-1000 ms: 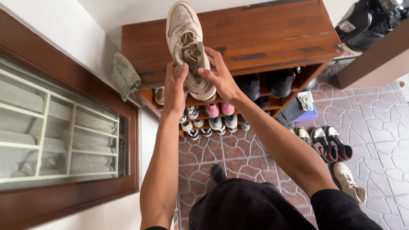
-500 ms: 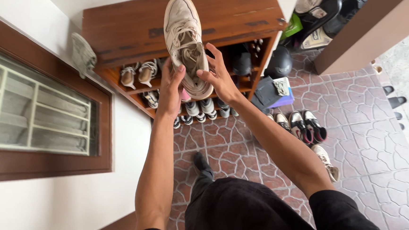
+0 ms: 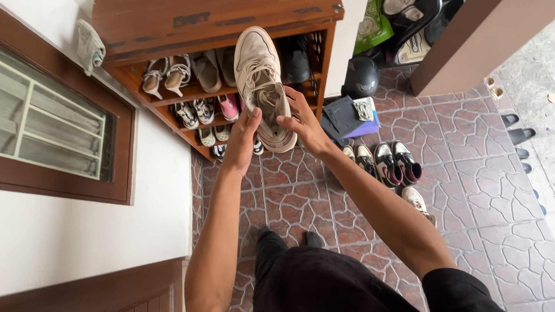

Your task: The person removes several pairs of sneakers from a wooden shoe rack, places them on the floor, and then wipes the top surface of the rack with a cloth. The shoes are handled one at a time and set aside on the floor.

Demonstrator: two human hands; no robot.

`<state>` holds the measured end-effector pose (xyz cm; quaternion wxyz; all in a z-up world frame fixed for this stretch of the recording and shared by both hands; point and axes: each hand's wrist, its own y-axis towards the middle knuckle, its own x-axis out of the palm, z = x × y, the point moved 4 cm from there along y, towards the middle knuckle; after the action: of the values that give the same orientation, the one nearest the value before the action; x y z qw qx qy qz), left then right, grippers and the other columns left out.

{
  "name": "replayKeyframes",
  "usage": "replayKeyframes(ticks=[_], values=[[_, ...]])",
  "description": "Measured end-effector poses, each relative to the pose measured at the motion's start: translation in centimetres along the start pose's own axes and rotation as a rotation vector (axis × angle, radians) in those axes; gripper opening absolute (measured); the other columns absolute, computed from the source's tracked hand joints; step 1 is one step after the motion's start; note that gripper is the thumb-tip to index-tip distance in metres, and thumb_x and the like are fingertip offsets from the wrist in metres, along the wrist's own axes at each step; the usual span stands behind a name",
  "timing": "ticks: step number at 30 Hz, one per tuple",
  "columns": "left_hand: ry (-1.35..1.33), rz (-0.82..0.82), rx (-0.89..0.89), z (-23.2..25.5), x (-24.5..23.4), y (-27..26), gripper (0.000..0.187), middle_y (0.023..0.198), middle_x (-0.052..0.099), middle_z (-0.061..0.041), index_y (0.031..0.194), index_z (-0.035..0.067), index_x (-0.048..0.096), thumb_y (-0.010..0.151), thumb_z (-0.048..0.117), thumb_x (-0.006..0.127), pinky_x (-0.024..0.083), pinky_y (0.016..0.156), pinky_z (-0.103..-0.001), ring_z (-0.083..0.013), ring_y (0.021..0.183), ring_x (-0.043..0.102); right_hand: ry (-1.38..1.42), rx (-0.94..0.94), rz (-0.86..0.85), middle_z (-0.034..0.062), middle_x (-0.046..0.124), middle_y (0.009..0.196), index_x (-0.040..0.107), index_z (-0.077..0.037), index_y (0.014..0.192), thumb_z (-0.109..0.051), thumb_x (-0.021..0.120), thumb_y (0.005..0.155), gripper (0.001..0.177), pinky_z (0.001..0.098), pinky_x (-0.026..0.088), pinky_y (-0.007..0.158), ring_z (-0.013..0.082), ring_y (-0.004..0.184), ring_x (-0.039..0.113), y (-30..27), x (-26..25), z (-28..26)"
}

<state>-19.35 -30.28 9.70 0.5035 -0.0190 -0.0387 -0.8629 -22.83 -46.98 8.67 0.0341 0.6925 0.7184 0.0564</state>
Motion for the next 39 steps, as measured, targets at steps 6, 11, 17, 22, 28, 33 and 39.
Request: replayKeyframes(ticks=[6,11,17,22,28,33,39], values=[[0.066,-0.032,-0.082,-2.3,3.0,-2.6,0.106,0.167,0.033,-0.017,0.162,0.013,0.027,0.084,0.083,0.043,0.016,0.121,-0.060,-0.0360,0.156,0.024,-0.008,0.032,0.034,0.0312,0.037,0.159,0.021,-0.006,0.161,-0.050,0.067,0.080,0.104,0.0581,0.029,0.120,0.0437,0.149,0.037,-4.6,-1.8,2.2],[0.069,-0.056,-0.140,-5.8,6.0,-5.3,0.106,0.164,0.037,-0.017,0.162,0.014,0.026,0.085,0.084,0.042,0.020,0.123,-0.059,-0.0374,0.153,0.029,0.004,0.183,0.063,0.0314,0.035,0.157,0.017,-0.008,0.160,-0.053,0.068,0.075,0.109,0.0604,0.031,0.117,0.0460,0.143,0.038,-9.4,-3.0,5.0],[0.029,0.012,-0.198,-10.5,8.5,-10.4,0.085,0.158,0.046,-0.018,0.156,0.005,0.040,0.097,0.066,0.047,0.028,0.122,-0.043,-0.0297,0.148,0.040,0.049,0.208,0.035,0.0310,0.044,0.154,0.025,-0.006,0.158,-0.053,0.069,0.073,0.107,0.0603,0.033,0.119,0.0450,0.142,0.045,-15.2,-3.4,8.2],[-0.014,0.053,-0.269,-12.8,10.9,-14.9,0.066,0.143,0.059,-0.015,0.145,0.001,0.053,0.101,0.051,0.050,0.037,0.113,-0.037,-0.0227,0.133,0.053,0.129,0.210,0.021,0.0254,0.052,0.145,0.028,-0.005,0.157,-0.037,0.066,0.079,0.092,0.0482,0.036,0.115,0.0353,0.135,0.050,-20.6,-3.2,10.5],[-0.089,0.073,-0.317,-14.9,15.1,-20.6,0.059,0.130,0.067,-0.011,0.137,0.000,0.060,0.100,0.045,0.057,0.045,0.104,-0.034,-0.0187,0.120,0.061,0.146,0.247,0.001,0.0209,0.056,0.141,0.028,-0.005,0.156,-0.029,0.062,0.084,0.083,0.0437,0.037,0.113,0.0296,0.130,0.052,-28.1,-4.4,12.5],[-0.067,0.071,-0.395,-16.4,19.2,-24.7,0.054,0.122,0.072,-0.010,0.133,0.000,0.063,0.094,0.037,0.064,0.049,0.097,-0.032,-0.0179,0.111,0.066,0.127,0.292,0.001,0.0211,0.057,0.138,0.030,-0.005,0.157,-0.026,0.062,0.084,0.082,0.0441,0.040,0.111,0.0300,0.127,0.054,-34.1,-6.6,13.5],[-0.121,0.015,-0.542,-17.2,24.4,-27.3,0.049,0.114,0.073,-0.012,0.130,0.003,0.064,0.090,0.031,0.066,0.058,0.075,-0.036,-0.0190,0.096,0.071,0.119,0.340,0.038,0.0234,0.055,0.141,0.028,-0.006,0.157,-0.024,0.063,0.082,0.085,0.0445,0.041,0.110,0.0321,0.129,0.053,-39.6,-9.6,13.8]])
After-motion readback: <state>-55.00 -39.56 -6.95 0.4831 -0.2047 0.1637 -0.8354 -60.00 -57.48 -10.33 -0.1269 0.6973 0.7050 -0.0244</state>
